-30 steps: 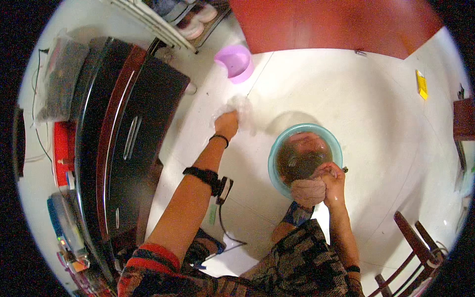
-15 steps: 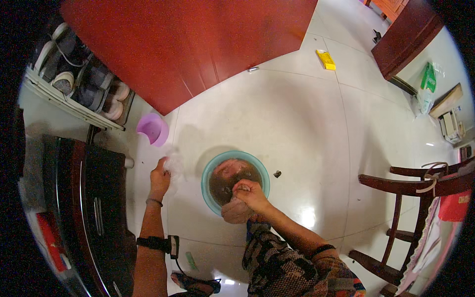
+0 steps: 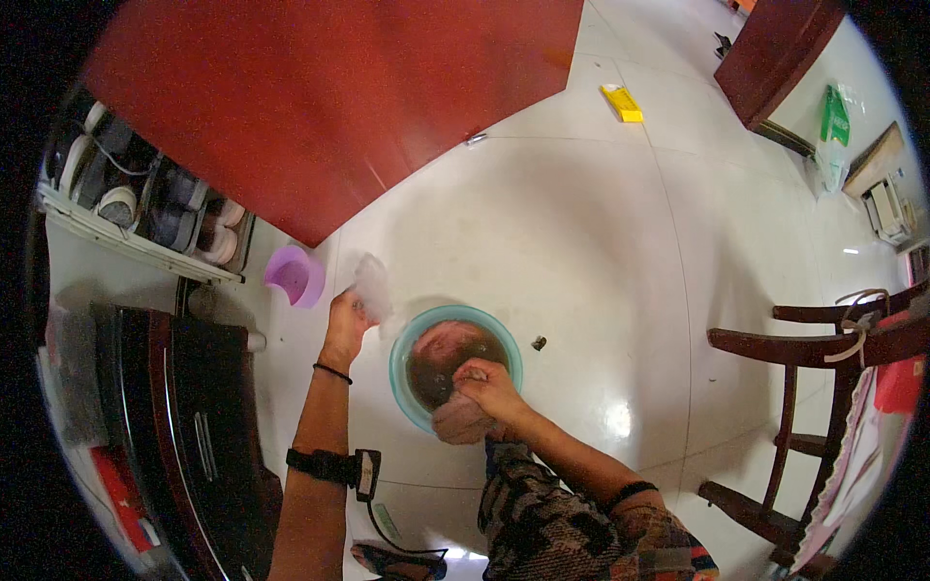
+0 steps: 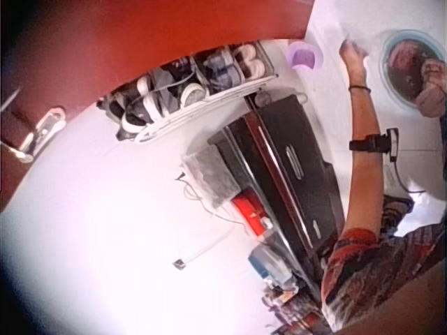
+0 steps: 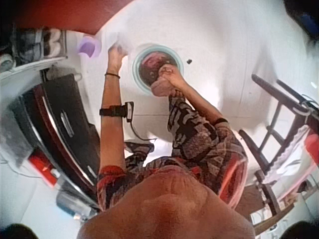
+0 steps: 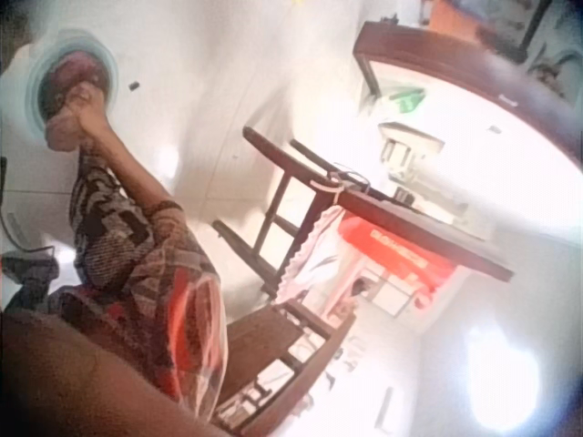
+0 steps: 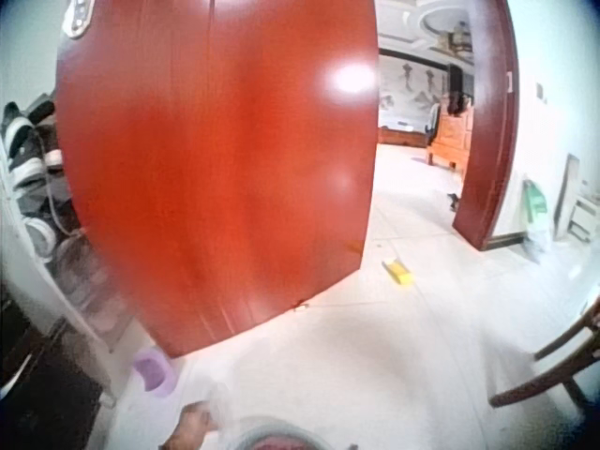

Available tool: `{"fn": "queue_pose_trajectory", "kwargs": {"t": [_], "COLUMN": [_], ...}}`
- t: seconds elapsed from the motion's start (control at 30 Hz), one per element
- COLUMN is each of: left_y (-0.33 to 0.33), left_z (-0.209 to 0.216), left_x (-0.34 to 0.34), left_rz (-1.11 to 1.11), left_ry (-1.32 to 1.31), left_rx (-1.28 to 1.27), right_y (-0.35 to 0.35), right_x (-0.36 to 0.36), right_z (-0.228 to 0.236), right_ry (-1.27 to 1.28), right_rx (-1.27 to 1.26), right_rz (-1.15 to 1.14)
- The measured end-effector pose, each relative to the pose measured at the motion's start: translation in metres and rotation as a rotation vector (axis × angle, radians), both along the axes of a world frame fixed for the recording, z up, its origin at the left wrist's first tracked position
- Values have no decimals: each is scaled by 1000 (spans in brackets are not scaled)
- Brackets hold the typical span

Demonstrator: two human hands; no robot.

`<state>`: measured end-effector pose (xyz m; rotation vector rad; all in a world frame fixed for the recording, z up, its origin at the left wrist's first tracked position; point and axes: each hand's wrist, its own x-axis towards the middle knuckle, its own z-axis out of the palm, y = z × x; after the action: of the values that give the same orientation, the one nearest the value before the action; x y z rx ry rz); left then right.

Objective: The person wipes several small packages and a cylindrical container with a cloth while sitting, then places them into a drawer. The person then washes the cloth in a basin of water and wrings it out.

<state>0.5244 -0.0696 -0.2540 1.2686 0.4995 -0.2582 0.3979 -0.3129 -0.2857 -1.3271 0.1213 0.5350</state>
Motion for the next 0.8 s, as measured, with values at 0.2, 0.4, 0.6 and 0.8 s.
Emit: {"fn": "queue_pose_trajectory", "kwargs": {"t": [0.2,0.4,0.6,0.8], "left_y": [-50,-56,-62,-54], "left_z": [51,34,45,56], "left_x": [19,44,47,51], "left_rz": [-205,-382,-474,-465], "left_ry": [-136,-604,-376,-521], "left_rx": [9,845,708,608], "right_y": [5,8,11,14], "right_x": [1,3,0,1], "right_z": [2,7,7,6], "right_ry": [-29,131,158,130], "right_rx": [46,145,105,107], "right_rz": [-39,-135,-148,-124]}}
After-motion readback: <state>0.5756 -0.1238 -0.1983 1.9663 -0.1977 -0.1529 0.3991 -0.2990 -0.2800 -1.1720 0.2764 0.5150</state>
